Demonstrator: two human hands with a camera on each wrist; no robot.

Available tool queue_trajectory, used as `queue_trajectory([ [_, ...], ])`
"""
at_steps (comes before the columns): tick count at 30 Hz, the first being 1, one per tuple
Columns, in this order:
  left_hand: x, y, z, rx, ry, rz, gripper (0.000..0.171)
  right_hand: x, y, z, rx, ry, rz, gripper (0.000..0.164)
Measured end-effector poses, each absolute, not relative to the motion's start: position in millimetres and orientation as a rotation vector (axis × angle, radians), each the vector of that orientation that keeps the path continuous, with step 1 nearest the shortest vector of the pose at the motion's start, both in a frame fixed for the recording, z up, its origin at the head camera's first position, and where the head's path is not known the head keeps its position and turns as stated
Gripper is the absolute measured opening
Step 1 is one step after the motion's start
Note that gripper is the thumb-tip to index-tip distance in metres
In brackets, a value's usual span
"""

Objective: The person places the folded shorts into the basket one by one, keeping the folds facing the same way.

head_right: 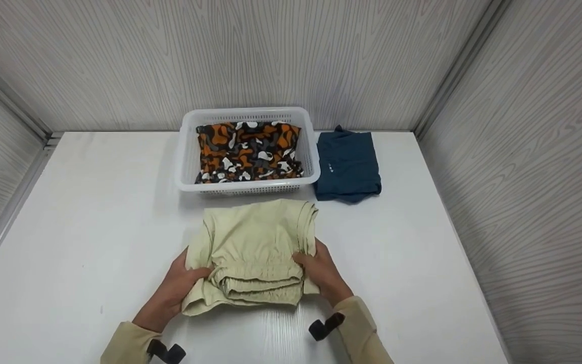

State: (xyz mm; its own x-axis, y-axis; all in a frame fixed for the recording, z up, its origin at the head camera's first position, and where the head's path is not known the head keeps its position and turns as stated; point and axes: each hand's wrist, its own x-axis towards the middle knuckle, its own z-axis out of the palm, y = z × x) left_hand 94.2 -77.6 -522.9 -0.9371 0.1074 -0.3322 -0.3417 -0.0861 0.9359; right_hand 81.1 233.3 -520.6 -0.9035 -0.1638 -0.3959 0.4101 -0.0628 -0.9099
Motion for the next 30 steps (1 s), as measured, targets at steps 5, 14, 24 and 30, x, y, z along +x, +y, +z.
queue_trajectory([
  [5,80.8,-77.3,-501.1,-0.182,1.91,2.125,0.074,70.9,236.7,-495.3,0.283,1.865,-2.036,0.054],
  [14,66.1,-73.7,-473.2,-0.071,1.837,2.21,0.074,54.0,242.5,-468.0,0.284,1.854,-2.038,0.054],
  [24,63.8,-77.7,-459.7,-0.038,1.811,2.182,0.078,55.3,244.3,-451.2,0.262,1.801,-2.024,0.057],
  [30,64.3,-79.0,-456.5,-0.036,1.756,2.21,0.078,57.6,245.8,-444.4,0.296,1.772,-2.038,0.056],
])
